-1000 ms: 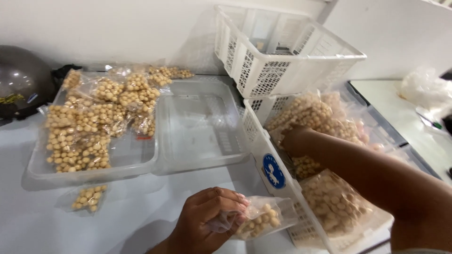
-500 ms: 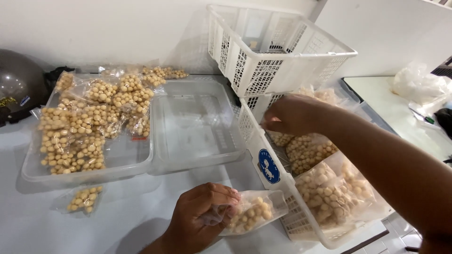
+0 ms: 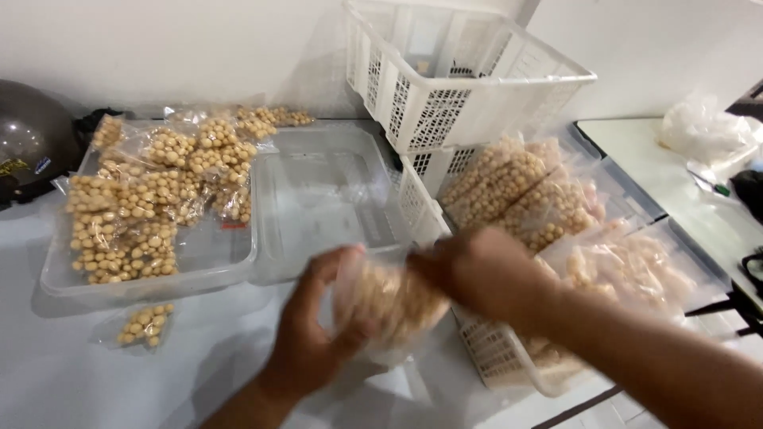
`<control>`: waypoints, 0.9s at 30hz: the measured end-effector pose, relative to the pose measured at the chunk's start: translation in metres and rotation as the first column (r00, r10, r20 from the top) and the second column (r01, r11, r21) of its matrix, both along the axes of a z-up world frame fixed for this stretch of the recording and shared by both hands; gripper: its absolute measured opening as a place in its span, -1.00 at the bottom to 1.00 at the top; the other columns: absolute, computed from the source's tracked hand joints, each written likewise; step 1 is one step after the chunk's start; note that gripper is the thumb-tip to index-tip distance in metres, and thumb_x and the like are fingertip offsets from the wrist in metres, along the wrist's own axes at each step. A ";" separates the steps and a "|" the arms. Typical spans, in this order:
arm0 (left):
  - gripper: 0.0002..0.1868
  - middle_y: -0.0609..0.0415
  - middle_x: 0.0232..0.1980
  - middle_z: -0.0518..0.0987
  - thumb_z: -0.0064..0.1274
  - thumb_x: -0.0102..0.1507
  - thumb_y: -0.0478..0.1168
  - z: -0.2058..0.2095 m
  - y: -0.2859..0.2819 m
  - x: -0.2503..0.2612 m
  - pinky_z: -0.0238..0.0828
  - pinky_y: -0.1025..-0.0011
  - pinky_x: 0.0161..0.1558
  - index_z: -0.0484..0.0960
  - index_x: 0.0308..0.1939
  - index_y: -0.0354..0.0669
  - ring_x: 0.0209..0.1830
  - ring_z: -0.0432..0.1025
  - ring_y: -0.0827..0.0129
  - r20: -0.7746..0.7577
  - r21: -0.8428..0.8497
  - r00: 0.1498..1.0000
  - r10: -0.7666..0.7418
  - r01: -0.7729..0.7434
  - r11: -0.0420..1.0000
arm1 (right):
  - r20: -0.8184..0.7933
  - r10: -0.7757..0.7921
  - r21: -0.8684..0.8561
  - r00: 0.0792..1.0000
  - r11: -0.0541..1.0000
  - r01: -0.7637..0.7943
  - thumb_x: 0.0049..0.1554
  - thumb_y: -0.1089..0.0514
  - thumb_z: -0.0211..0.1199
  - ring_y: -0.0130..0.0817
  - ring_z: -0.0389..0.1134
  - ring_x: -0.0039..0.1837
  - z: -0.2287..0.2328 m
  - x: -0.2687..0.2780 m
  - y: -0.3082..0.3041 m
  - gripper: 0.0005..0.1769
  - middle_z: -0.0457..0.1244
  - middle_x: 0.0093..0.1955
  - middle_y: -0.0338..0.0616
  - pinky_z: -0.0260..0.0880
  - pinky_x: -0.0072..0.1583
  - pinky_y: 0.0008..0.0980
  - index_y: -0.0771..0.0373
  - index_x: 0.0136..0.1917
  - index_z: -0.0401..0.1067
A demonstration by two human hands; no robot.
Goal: Manually filling small plastic bags with round snack items and organizing them into crates.
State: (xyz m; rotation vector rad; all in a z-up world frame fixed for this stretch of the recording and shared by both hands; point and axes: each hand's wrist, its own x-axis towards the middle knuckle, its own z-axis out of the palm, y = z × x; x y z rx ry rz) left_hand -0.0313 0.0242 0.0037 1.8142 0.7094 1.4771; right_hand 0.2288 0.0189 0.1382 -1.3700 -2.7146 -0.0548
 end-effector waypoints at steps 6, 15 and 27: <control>-0.24 -0.06 0.60 0.70 0.00 0.50 0.37 0.000 0.031 -0.026 0.40 0.10 0.67 0.65 0.47 -0.15 0.68 0.55 0.12 0.005 -0.118 0.999 0.039 -0.038 0.992 | -0.017 -0.791 -0.134 0.611 0.608 0.783 0.64 -0.19 0.02 -0.18 0.65 -0.20 0.099 0.041 0.026 -0.50 0.63 -0.03 -0.09 0.75 0.08 -0.16 -0.25 0.69 0.58; -0.63 0.11 0.54 0.73 0.14 0.53 -0.01 0.017 0.031 -0.034 0.48 0.12 0.65 0.72 0.32 -0.07 0.61 0.60 0.24 -0.044 -0.117 0.993 0.109 -0.114 0.987 | -0.239 -0.490 0.386 0.839 0.745 0.545 0.84 0.16 0.12 -0.16 0.52 0.01 0.104 0.217 0.043 -0.54 0.52 0.00 -0.02 0.44 0.09 -0.04 0.27 0.20 0.77; -0.71 0.12 0.44 0.79 0.14 0.52 -0.04 0.015 0.031 -0.033 0.55 0.19 0.58 0.76 0.22 -0.05 0.54 0.65 0.25 -0.083 -0.117 0.989 0.120 -0.130 0.985 | 0.387 -0.691 -0.122 0.610 0.617 0.777 0.54 -0.05 0.08 -0.31 0.61 0.06 -0.010 0.257 0.076 -0.57 0.66 0.09 -0.40 0.57 0.23 -0.22 -0.03 0.18 0.81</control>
